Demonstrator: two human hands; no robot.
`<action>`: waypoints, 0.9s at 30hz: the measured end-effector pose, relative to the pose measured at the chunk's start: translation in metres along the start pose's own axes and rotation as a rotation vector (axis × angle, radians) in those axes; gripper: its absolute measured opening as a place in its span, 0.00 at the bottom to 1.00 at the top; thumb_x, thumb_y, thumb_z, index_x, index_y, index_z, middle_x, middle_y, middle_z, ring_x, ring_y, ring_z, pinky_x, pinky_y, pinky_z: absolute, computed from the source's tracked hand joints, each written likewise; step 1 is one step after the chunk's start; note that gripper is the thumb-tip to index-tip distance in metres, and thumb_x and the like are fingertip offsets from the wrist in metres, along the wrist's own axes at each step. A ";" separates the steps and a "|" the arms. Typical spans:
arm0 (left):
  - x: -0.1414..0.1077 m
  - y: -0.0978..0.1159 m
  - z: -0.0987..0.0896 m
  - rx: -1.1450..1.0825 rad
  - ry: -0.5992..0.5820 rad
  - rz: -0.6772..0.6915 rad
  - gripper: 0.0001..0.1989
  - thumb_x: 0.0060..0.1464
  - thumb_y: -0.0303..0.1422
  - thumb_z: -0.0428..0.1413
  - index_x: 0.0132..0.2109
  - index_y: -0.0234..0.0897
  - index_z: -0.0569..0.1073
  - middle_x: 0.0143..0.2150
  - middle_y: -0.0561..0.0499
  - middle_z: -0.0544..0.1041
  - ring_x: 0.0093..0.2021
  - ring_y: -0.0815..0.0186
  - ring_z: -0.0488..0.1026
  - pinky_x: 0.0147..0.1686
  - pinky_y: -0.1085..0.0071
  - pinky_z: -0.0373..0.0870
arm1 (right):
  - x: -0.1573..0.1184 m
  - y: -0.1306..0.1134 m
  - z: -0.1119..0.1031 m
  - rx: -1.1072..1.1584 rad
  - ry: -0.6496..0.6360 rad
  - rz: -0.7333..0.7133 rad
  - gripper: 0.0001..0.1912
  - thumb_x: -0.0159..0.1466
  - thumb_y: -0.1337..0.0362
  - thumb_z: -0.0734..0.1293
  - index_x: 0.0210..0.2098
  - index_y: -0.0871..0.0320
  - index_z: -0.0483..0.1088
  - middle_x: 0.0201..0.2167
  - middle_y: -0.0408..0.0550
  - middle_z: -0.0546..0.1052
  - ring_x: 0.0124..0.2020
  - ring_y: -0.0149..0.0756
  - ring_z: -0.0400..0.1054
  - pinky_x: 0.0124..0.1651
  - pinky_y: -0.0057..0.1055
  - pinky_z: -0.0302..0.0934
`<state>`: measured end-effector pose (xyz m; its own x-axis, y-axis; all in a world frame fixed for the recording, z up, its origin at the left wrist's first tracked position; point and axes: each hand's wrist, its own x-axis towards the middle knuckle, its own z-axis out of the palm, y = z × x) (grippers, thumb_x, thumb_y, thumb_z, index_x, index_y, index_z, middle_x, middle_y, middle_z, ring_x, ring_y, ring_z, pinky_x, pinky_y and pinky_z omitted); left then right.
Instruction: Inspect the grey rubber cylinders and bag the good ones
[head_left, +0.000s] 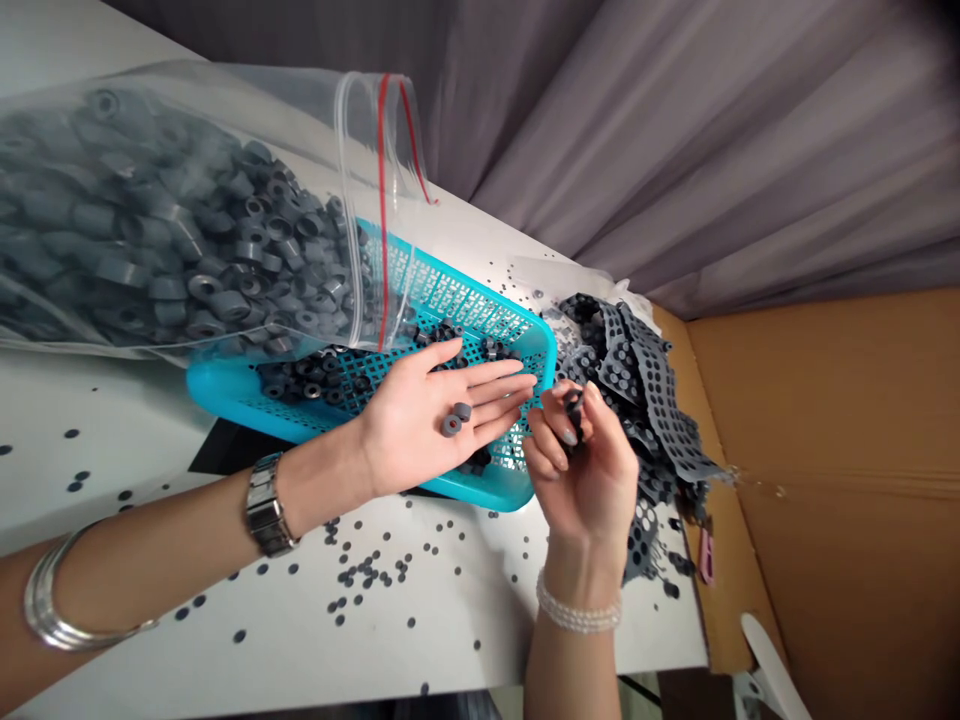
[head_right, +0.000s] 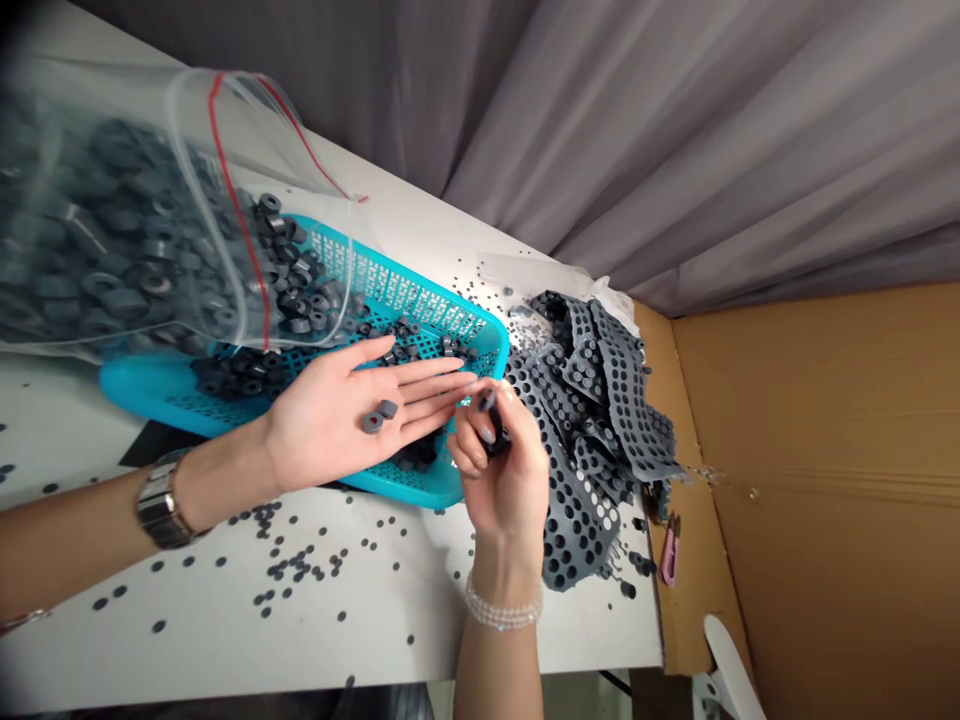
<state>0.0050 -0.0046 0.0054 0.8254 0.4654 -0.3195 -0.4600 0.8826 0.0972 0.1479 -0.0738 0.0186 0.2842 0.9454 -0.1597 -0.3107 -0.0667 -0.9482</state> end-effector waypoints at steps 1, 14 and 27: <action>0.000 0.000 0.000 -0.004 -0.009 0.003 0.31 0.61 0.40 0.45 0.64 0.21 0.59 0.61 0.32 0.67 0.63 0.57 0.64 0.62 0.65 0.59 | 0.001 -0.001 0.000 0.083 -0.028 0.049 0.11 0.64 0.57 0.60 0.30 0.55 0.69 0.19 0.35 0.51 0.15 0.24 0.39 0.14 0.23 0.37; -0.001 0.000 -0.001 0.039 -0.046 0.022 0.31 0.60 0.41 0.47 0.64 0.23 0.61 0.64 0.33 0.65 0.63 0.59 0.62 0.61 0.68 0.57 | -0.006 0.006 0.010 -0.428 -0.030 -0.021 0.09 0.62 0.57 0.67 0.36 0.55 0.74 0.20 0.38 0.68 0.15 0.23 0.50 0.17 0.23 0.46; 0.000 -0.002 0.000 0.042 -0.007 0.025 0.31 0.61 0.40 0.45 0.64 0.20 0.58 0.66 0.31 0.60 0.64 0.56 0.62 0.61 0.65 0.58 | -0.003 0.007 0.012 -0.643 -0.011 -0.162 0.03 0.60 0.63 0.69 0.32 0.56 0.75 0.29 0.42 0.76 0.29 0.29 0.67 0.36 0.28 0.64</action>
<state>0.0059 -0.0061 0.0051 0.8162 0.4875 -0.3101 -0.4664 0.8727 0.1444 0.1337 -0.0737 0.0156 0.2716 0.9624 -0.0019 0.3396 -0.0977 -0.9355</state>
